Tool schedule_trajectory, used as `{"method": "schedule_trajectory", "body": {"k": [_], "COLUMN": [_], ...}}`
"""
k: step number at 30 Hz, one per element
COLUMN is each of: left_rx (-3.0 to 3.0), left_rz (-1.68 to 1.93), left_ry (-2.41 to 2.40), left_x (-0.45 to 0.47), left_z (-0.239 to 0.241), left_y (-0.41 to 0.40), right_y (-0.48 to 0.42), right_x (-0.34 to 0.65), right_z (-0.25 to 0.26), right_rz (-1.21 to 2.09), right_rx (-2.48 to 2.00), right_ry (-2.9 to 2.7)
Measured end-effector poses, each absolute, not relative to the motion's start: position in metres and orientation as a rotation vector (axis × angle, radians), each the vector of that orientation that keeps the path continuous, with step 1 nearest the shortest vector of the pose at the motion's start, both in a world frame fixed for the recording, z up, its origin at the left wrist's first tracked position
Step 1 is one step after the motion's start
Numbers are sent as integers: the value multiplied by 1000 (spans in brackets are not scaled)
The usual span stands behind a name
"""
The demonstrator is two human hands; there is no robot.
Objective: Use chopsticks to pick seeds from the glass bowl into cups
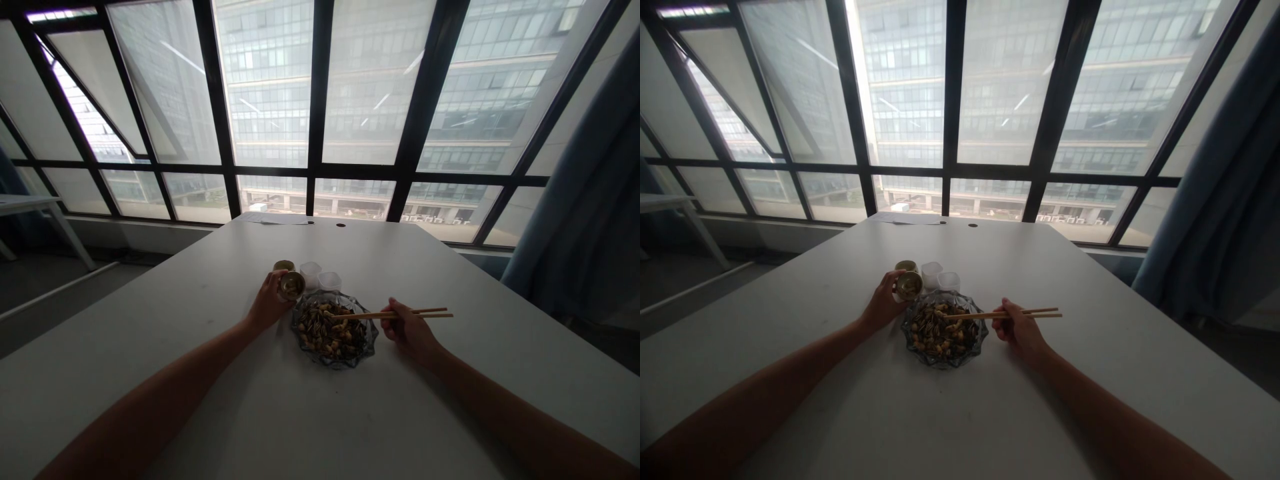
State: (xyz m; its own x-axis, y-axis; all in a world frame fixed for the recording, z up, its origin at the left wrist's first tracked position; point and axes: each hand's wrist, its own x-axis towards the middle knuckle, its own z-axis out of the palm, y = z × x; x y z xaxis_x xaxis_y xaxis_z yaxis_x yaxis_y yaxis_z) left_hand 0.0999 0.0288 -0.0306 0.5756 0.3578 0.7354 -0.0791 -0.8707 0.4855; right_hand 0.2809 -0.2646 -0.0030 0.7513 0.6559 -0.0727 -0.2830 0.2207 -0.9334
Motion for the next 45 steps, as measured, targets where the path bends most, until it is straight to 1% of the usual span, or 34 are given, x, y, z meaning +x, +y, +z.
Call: {"method": "schedule_trajectory", "body": {"k": [11,25,30,38,45], "left_rx": [2140,2167,2199,2329,2348], "left_rz": [1098,996,1034,1210,1128], "left_ry": [483,446,402,314,381], "left_x": [99,97,98,99,99], "left_z": [-24,-20,-23,-26,-24], "left_y": [24,18,21,22,20], "right_y": [-267,-267,-268,-269,-269], "right_x": [288,286,288,287,288], "right_z": [3,2,-1,1,4], "right_rz": [638,616,603,617,607], "right_rx": [-1125,-1165,-1167,-1159,-1144], "right_ry": [-208,-246,-265,-322,-306]}}
